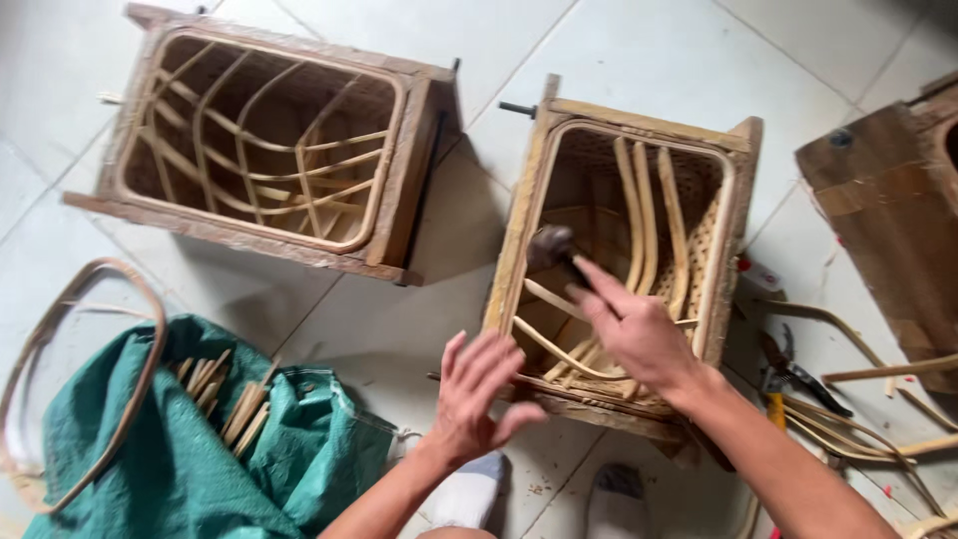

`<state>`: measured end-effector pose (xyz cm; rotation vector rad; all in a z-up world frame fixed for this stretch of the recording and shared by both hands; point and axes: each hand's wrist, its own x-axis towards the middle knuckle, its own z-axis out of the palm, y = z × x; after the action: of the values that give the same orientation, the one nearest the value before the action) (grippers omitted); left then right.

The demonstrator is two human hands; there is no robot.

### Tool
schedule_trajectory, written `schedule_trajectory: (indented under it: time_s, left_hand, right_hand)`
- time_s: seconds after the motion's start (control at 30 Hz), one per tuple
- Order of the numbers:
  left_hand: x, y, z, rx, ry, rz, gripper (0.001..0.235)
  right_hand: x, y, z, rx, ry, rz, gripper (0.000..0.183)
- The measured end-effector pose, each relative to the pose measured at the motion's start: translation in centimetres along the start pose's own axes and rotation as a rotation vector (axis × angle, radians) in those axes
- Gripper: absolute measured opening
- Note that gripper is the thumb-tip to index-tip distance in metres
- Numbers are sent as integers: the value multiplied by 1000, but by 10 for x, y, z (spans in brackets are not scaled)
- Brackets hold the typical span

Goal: The person assembles a rectangular basket by inserting curved wooden strips into a wooden mold, tapping them with a hammer, and applying glue to secure the frame. The person uses pliers to adjust the strips and continues to add glue along the edges.

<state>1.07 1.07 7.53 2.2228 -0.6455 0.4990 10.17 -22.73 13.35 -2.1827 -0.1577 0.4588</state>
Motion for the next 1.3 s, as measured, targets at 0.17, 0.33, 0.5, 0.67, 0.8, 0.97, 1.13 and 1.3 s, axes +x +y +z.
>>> schedule_trajectory:
  time_s: [0.17,0.33,0.5,0.67,0.8,0.97,1.13,1.3]
  left_hand:
    - [12,-5,6,-7,-518,29,57]
    - [10,-12,16,-42,-467,74,53]
    - [-5,-12,14,-46,-484,62,54]
    - [-23,-3,2,-2,-560,29,57]
    - [-27,-1,1,33,-563,27,57]
    - [-22,-2,-5,-122,-442,26,65]
    - [-31,1,-8,-190,-213,-111,54]
    - [-37,-1,10,-421,92,-795,53]
  right_hand:
    - [-10,48,-71,148,390,208,36]
    - [-5,87,-132,199,528,198,31]
    - [12,97,-150,159,494,169,29]
    - [26,94,-141,77,349,304,32]
    - [21,98,-127,158,390,278,33]
    - [1,92,-114,161,462,226,29]
    - [2,70,-111,84,419,201,31]
    - [63,39,-96,143,252,99,35]
